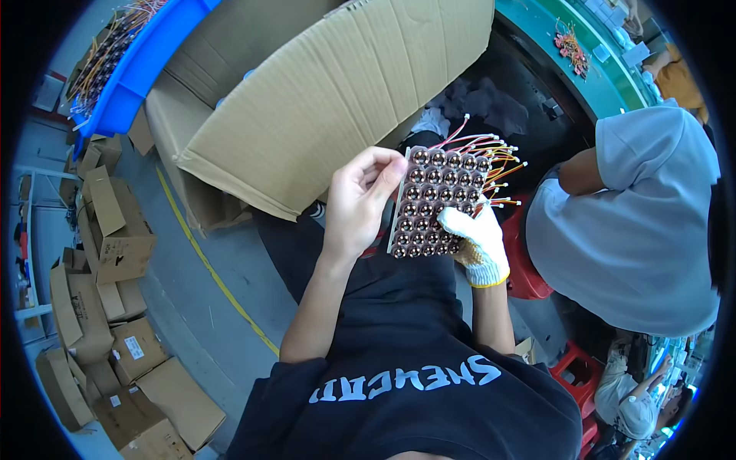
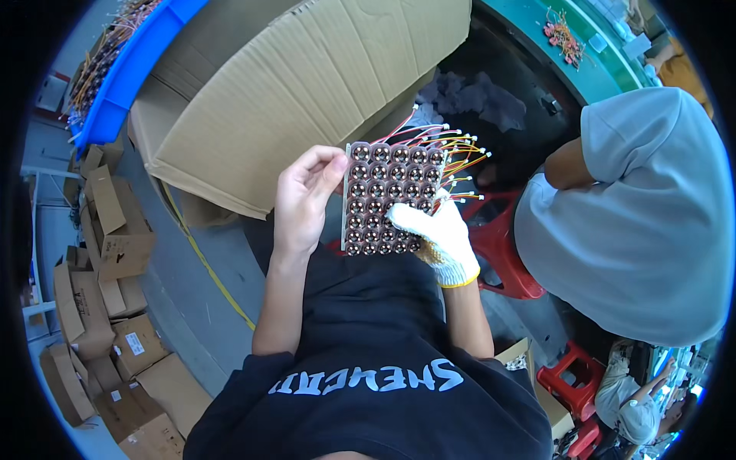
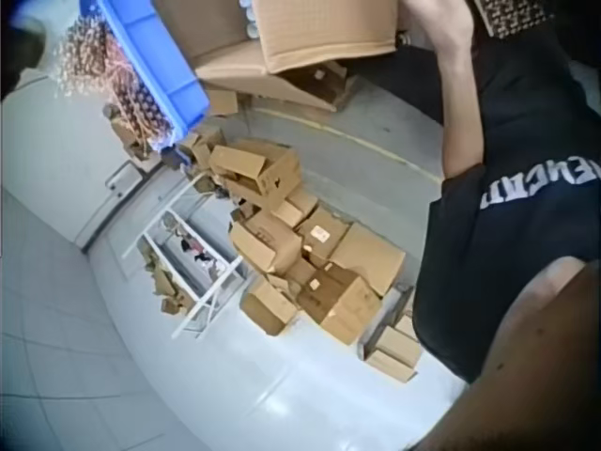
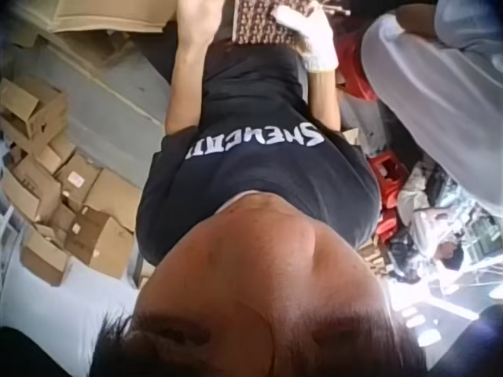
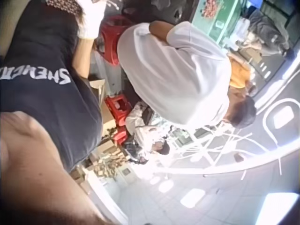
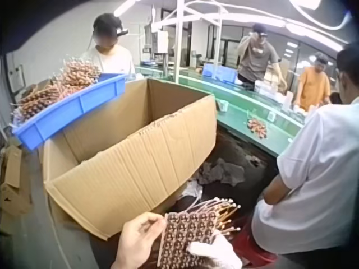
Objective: Assemble and organize small circuit boards with attached wires into a container.
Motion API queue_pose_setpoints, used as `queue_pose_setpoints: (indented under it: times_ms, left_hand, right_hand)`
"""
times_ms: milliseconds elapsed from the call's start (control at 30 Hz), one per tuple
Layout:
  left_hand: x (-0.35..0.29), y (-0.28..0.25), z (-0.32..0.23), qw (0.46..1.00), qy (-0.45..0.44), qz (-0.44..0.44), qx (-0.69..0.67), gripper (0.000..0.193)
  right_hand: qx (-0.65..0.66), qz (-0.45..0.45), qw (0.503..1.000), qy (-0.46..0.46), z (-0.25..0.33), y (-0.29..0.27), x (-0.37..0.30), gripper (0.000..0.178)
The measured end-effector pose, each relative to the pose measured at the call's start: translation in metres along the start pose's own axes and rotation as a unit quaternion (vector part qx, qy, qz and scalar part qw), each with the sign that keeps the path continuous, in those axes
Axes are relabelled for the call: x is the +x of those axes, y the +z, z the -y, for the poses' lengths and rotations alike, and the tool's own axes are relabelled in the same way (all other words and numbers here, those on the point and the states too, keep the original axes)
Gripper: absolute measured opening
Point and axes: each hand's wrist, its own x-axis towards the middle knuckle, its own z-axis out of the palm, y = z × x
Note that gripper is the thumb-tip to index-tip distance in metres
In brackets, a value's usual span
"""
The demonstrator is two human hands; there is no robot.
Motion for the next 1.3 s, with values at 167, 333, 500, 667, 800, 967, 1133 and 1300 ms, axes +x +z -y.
queue_pose_setpoints:
  times_ms: [167, 333, 500, 667, 800, 967, 1133, 1300]
  left_hand:
    - [0.000, 0.018, 0.018, 0.997, -0.019, -0.040, -0.057, 0.016]
    - [0.005, 0.022, 0.032, 0.992, -0.019, -0.081, -0.098, 0.014]
    - [0.016, 0.013, 0.040, 0.983, -0.046, -0.094, -0.153, 0.012]
    - [0.021, 0.008, 0.036, 0.980, -0.051, -0.084, -0.170, 0.011]
    - [0.024, 0.005, 0.033, 0.979, -0.066, -0.094, -0.167, 0.011]
    - [0.025, 0.002, 0.030, 0.977, -0.081, -0.092, -0.174, 0.011]
    - [0.024, 0.006, 0.026, 0.976, -0.086, -0.111, -0.169, 0.013]
    - [0.025, -0.002, 0.025, 0.984, -0.029, -0.124, -0.124, 0.015]
  right_hand:
    - [-0.037, -0.041, 0.998, 0.029, -0.006, -0.019, -0.007, 0.056]
    - [0.003, -0.043, 0.998, 0.043, -0.021, -0.026, 0.000, 0.055]
    - [-0.022, -0.046, 0.997, 0.052, -0.025, -0.027, 0.014, 0.056]
    - [-0.012, -0.031, 0.999, 0.030, -0.030, -0.030, 0.023, 0.056]
    - [-0.019, -0.026, 0.999, 0.032, -0.032, -0.028, 0.027, 0.055]
    - [-0.048, -0.047, 0.997, 0.030, -0.038, -0.030, 0.028, 0.056]
    - [-0.092, -0.067, 0.993, -0.005, -0.033, -0.020, 0.030, 0.056]
    - [-0.085, -0.097, 0.991, -0.024, -0.032, -0.010, 0.025, 0.061]
